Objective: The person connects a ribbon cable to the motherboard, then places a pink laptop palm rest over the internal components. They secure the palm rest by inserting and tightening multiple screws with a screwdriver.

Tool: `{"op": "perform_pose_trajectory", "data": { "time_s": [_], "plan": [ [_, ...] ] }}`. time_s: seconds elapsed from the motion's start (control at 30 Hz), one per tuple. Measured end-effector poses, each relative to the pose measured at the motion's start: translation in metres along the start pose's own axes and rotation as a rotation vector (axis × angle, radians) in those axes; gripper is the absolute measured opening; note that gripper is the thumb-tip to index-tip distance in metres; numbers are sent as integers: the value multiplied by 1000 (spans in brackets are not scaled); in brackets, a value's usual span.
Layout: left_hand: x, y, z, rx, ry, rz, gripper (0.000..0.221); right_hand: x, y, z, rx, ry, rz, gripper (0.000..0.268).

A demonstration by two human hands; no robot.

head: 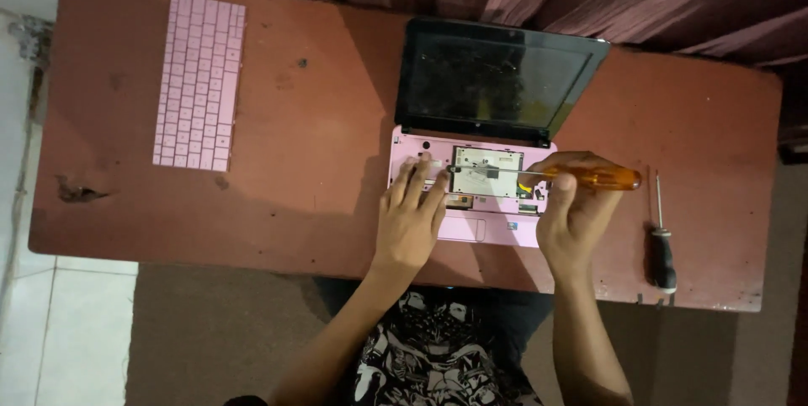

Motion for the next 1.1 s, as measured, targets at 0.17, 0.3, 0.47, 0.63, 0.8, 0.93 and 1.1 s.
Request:
{"op": "perform_pose_trajectory", "data": {
  "time_s": [0.17, 0.3, 0.47, 0.63, 0.8, 0.93, 1.1],
  "plan": [
    [0, 8, -2, -30, -34, -5, 34, -2, 14, 9, -92, -33, -21, 24],
    [0, 2, 3, -65, -62, -56, 35, 4, 16, 10, -121, -25, -48, 26],
    [0, 5, 1, -125, -47, -43, 34, 6, 21, 7, -155, -2, -89, 24],
    [4, 0, 0, -44, -11, 14, 33, 17, 20, 3, -167, 29, -91, 24],
    [4, -1, 0, -34, 3, 25, 31, 18, 22, 3, -174, 35, -120, 27],
    [7, -7, 5, -46, 15, 13, 30, 5, 30, 10, -177, 40, -276, 28],
    [13, 1, 3, -25, 80, 74, 29, -19, 47, 22, -142, 93, -360, 44]
  ]
}}
Point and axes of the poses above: each hand's wrist, its own z-axis towards the middle knuckle, its own y-axis out of the palm, x = y × z, the point moved 6 cm from there along z, towards the middle knuckle, and after that the axes turned 2 degrees about x, right-handed, at the moved point
